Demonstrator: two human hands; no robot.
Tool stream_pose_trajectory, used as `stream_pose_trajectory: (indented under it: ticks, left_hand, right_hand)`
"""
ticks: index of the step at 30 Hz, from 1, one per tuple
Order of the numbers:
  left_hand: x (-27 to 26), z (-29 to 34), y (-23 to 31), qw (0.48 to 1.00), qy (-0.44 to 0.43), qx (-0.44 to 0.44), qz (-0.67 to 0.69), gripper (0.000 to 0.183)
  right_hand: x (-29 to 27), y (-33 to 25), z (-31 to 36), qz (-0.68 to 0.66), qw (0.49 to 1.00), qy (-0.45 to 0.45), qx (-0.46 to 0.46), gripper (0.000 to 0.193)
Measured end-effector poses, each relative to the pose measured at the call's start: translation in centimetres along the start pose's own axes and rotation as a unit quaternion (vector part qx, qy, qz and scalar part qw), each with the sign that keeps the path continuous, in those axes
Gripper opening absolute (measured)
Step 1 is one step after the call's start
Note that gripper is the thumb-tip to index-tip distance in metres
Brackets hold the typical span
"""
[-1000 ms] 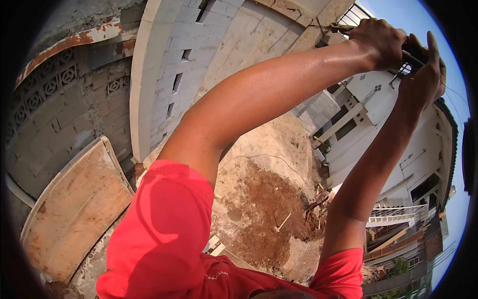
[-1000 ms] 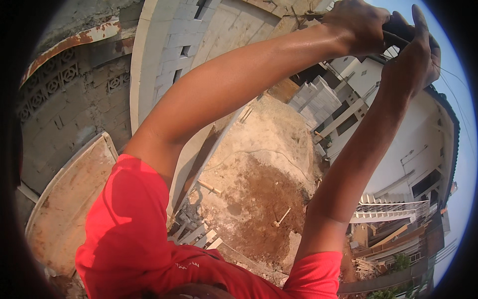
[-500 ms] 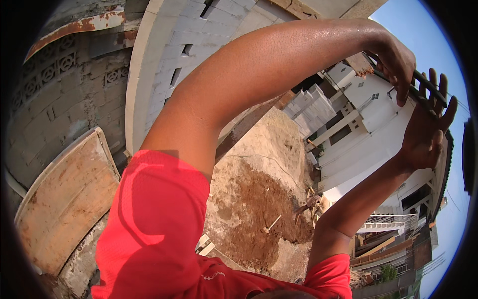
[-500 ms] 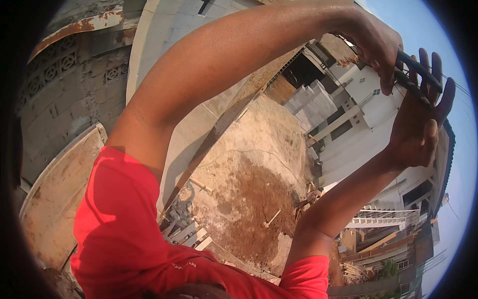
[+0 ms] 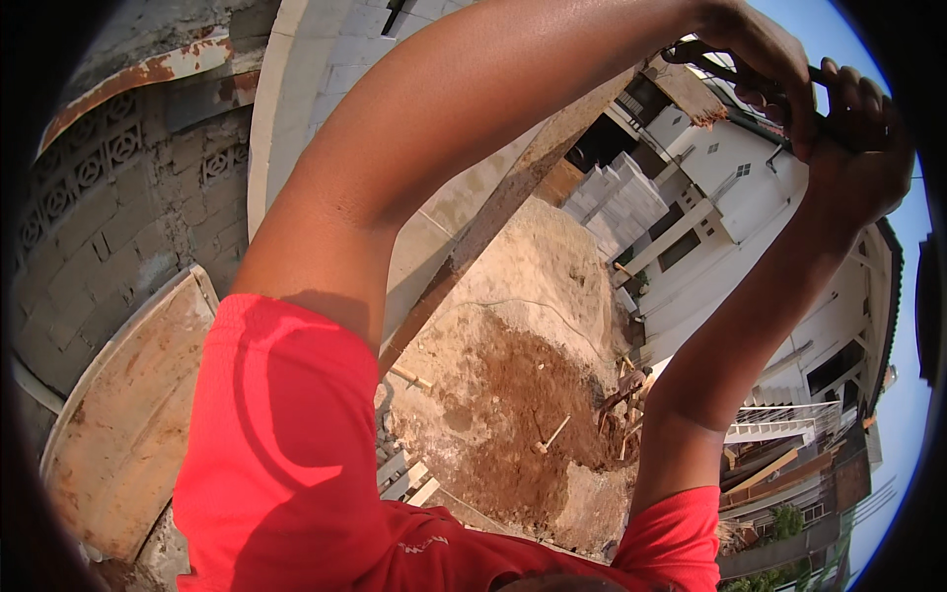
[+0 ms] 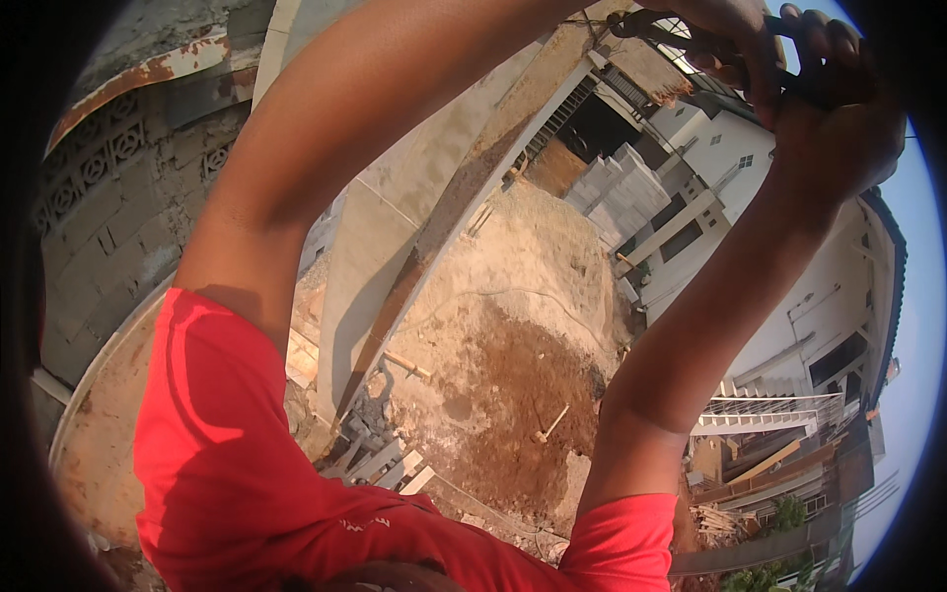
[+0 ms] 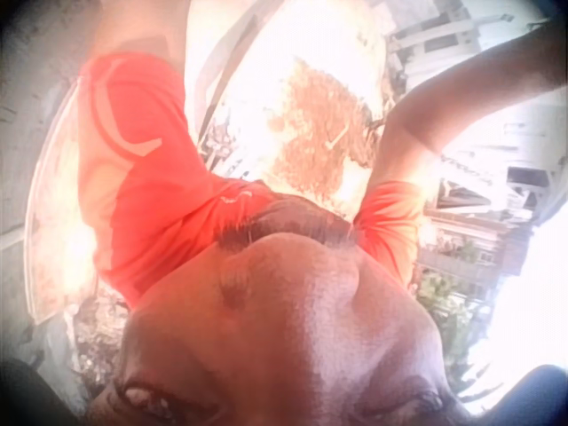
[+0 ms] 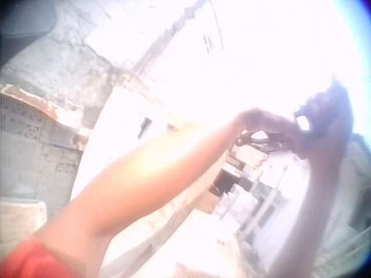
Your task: The person assembles a wooden frame using planks and metal rods. They position the planks, insert rods, and secure them with pliers. The person works on a construction site with visible debris and other workers in the background.
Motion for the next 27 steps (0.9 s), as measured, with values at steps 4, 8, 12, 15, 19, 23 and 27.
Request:
stream_pose_trajectory:
  ticks: [4,8,12,15,19,23,27]
  left_hand:
    - [2.3,1.6,2.7,0.956,0.205,0.082,-0.192,0.045]
    - [6.3,0.9,3.1,0.804,0.488,0.093,-0.326,0.050]
    - [4.6,1.1,2.8,0.867,0.344,0.052,-0.358,0.050]
    - [4.8,0.6,2.7,0.851,0.370,0.089,-0.362,0.048]
    - [5.1,0.2,2.5,0.869,0.352,0.057,-0.342,0.047]
    - [4.7,-0.6,1.8,0.887,0.327,0.071,-0.318,0.049]
    - [2.8,-0.5,2.1,0.955,0.203,0.014,-0.217,0.053]
  right_hand:
    - [1.0,0.8,1.0,-0.010,0.996,0.087,-0.029,0.022]
    - [2.9,1.0,1.5,0.022,0.989,0.139,-0.053,0.027]
    - [6.5,0.9,4.6,0.028,0.986,0.147,-0.067,0.034]
    - [-0.8,-0.5,0.0,-0.049,0.998,0.031,-0.014,0.039]
    - [0.1,0.4,0.5,0.042,0.989,0.116,-0.076,0.035]
    - [-0.1,1.3,-0.5,0.171,0.953,0.226,-0.111,0.020]
    - [2.1,1.2,-0.9,-0.029,0.941,0.326,-0.079,0.012]
Point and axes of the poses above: each hand's wrist, its own z-axis away from the middle knuckle, its own x-axis out of the palm, y = z × x, the point moved 1 cm from there along -z, towards the middle knuckle, and after that the axes turned 15 degrees about x, right-handed, at the moved point
